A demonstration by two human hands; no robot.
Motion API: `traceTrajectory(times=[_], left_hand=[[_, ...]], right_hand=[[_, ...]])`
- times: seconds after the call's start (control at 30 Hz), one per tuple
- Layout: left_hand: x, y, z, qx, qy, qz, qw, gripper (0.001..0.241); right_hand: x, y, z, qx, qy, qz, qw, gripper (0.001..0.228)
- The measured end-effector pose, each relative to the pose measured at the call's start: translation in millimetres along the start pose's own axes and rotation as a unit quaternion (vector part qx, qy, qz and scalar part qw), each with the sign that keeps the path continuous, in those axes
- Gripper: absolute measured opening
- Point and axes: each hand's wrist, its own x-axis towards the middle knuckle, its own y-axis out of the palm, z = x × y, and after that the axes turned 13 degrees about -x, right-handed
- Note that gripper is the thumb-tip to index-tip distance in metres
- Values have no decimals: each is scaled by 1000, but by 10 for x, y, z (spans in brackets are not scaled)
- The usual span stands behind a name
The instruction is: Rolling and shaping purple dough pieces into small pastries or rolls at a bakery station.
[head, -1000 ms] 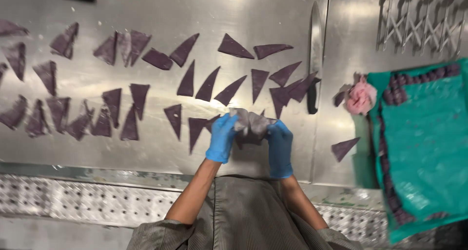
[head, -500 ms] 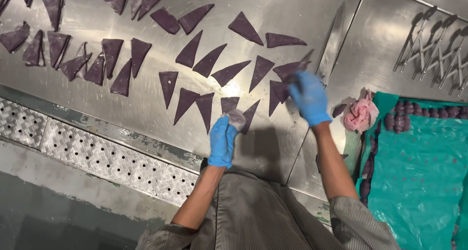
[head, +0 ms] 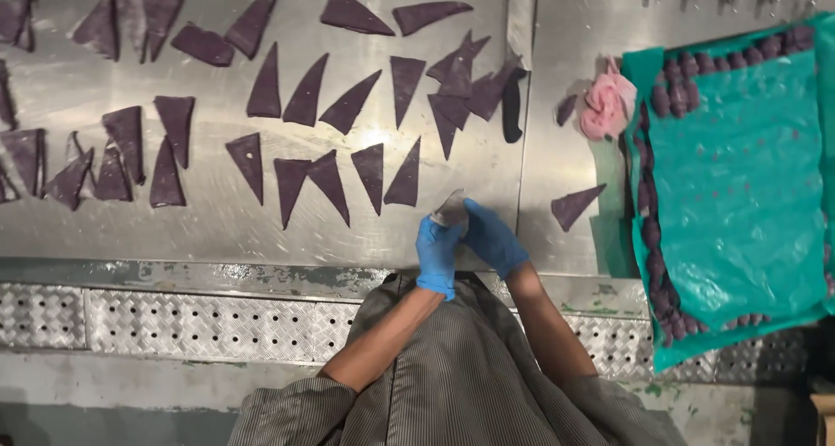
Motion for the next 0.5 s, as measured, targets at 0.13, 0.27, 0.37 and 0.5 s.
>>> traceTrajectory(times=[0.13, 0.27, 0.37, 0.5], left_hand=[[-68, -732, 761, 68, 68, 1, 995, 32], [-91, -1262, 1300, 38, 64, -105, 992, 33], [-400, -1263, 1105, 55, 77, -63, 994, 42], [-960, -418, 48, 290, -17, 78, 954, 57]], right_hand=[[25, -20, 9, -151, -47, -39, 987, 30], [133, -12, -28, -239, -54, -88, 966, 29], [28, 123, -15, -292, -74, -104, 948, 31], [46, 83, -62, -319, -95, -93, 938, 30]])
